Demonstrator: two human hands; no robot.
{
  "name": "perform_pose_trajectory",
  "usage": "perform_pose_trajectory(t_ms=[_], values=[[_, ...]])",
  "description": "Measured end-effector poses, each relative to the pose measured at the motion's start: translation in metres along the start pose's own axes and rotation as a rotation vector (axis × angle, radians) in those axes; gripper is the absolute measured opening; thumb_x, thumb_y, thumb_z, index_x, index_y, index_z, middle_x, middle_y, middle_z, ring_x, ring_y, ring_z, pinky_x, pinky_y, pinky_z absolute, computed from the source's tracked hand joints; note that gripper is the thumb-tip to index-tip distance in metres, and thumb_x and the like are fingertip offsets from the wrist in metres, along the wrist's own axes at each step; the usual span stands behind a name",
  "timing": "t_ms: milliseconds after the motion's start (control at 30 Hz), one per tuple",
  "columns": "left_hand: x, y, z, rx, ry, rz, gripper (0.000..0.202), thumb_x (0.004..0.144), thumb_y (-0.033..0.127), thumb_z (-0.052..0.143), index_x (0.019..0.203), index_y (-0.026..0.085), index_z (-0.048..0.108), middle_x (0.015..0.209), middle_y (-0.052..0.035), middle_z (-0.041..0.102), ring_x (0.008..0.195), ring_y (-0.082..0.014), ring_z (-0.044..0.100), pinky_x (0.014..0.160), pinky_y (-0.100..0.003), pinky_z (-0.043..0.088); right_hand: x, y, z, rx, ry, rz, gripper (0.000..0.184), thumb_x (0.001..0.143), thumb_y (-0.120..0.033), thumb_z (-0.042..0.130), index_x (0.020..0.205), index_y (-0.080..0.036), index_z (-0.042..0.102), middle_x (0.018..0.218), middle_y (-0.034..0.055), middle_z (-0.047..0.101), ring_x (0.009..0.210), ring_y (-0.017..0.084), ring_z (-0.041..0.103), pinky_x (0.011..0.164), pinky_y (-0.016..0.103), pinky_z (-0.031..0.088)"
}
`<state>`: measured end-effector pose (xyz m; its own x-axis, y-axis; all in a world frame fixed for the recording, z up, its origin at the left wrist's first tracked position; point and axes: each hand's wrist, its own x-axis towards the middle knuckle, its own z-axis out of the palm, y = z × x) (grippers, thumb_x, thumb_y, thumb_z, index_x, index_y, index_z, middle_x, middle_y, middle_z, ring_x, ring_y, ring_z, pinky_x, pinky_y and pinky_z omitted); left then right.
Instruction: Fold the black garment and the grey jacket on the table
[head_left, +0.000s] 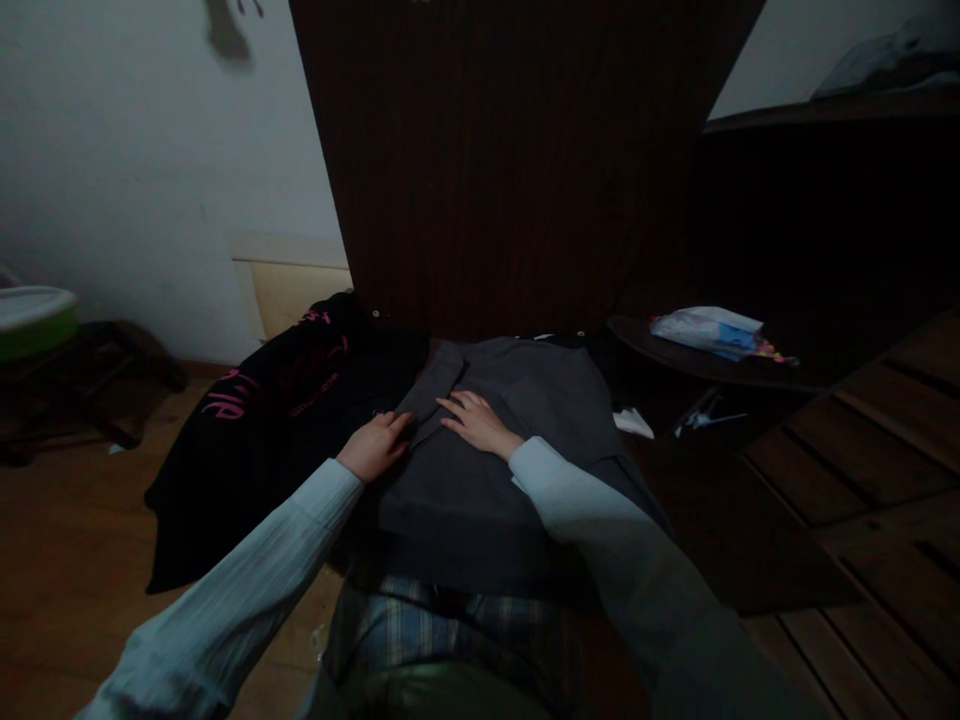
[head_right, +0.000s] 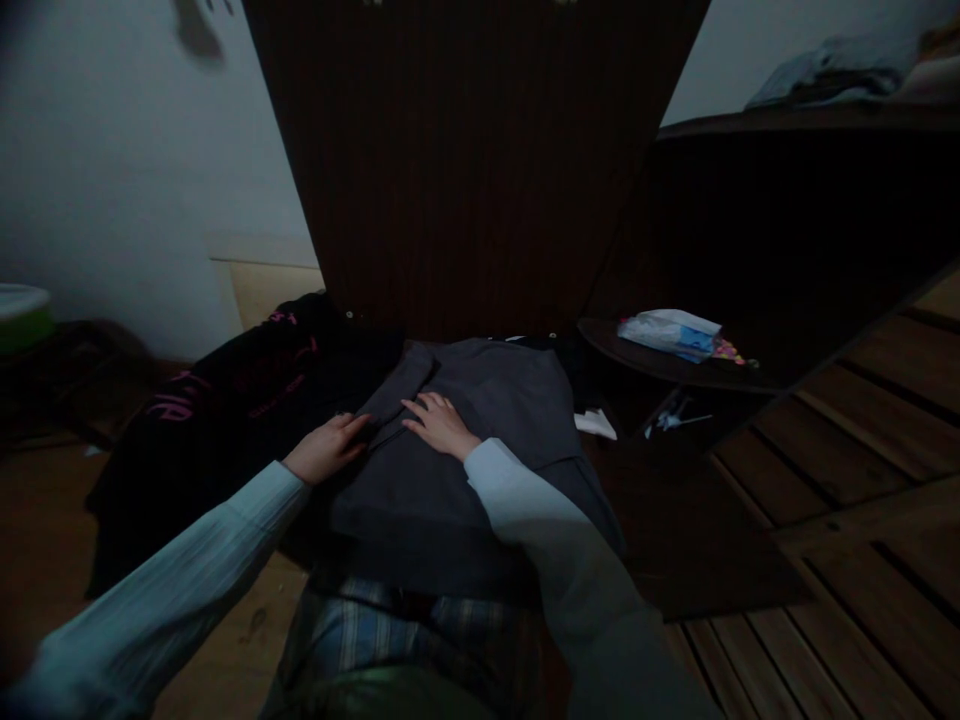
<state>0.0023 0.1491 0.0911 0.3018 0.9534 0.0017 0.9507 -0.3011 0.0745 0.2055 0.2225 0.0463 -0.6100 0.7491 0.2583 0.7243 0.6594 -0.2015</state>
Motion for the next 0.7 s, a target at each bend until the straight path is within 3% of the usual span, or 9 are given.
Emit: perform_pose_trajectory(t_ms=[133, 267, 567, 700], values=[[-0.040, -0.020, 0.003, -0.035, 0.042, -0.125, 0.038, 0.080, 0.028, 0.041, 0.117, 0.019, 0.046, 0.110, -0.0092, 0.054, 0.101, -0.0205, 0.054, 0.084, -0.028, 0.044, 0.000, -0.001, -0.001, -0.015, -0.027, 0.008, 0.045, 0.089, -0.044, 0.031, 0.127, -0.024, 0.044, 0.128, 0.0108, 0.043, 0.121, 0.025, 0.034, 0.097, 0.042, 0.032], [-0.067, -0.026, 0.012, -0.105, 0.131, -0.225, 0.027, 0.078, 0.034, 0.041, 0.100, 0.020, 0.050, 0.096, -0.0069, 0.058, 0.092, -0.0196, 0.058, 0.078, -0.028, 0.046, 0.003, -0.001, -0.004, -0.034, -0.041, -0.007, 0.044, 0.090, -0.043, 0.031, 0.126, -0.023, 0.044, 0.127, 0.0115, 0.043, 0.119, 0.025, 0.034, 0.095, 0.043, 0.032], [-0.101, -0.010, 0.035, -0.314, 0.234, -0.469, 0.026, 0.074, 0.048, 0.044, 0.080, 0.023, 0.041, 0.062, 0.0023, 0.055, 0.058, -0.0170, 0.059, 0.050, -0.024, 0.039, 0.015, -0.004, -0.008, -0.135, -0.008, -0.025, 0.041, 0.089, -0.041, 0.034, 0.119, -0.019, 0.051, 0.110, 0.0122, 0.053, 0.104, 0.024, 0.044, 0.086, 0.039, 0.038], [-0.114, 0.000, 0.051, -0.410, 0.335, -0.495, 0.019, 0.069, 0.039, 0.047, 0.076, 0.023, 0.040, 0.059, 0.0034, 0.053, 0.053, -0.0161, 0.057, 0.047, -0.023, 0.038, 0.013, 0.001, -0.001, -0.090, 0.047, -0.051, 0.041, 0.089, -0.039, 0.036, 0.121, -0.017, 0.049, 0.119, 0.0111, 0.051, 0.110, 0.023, 0.041, 0.091, 0.037, 0.036]])
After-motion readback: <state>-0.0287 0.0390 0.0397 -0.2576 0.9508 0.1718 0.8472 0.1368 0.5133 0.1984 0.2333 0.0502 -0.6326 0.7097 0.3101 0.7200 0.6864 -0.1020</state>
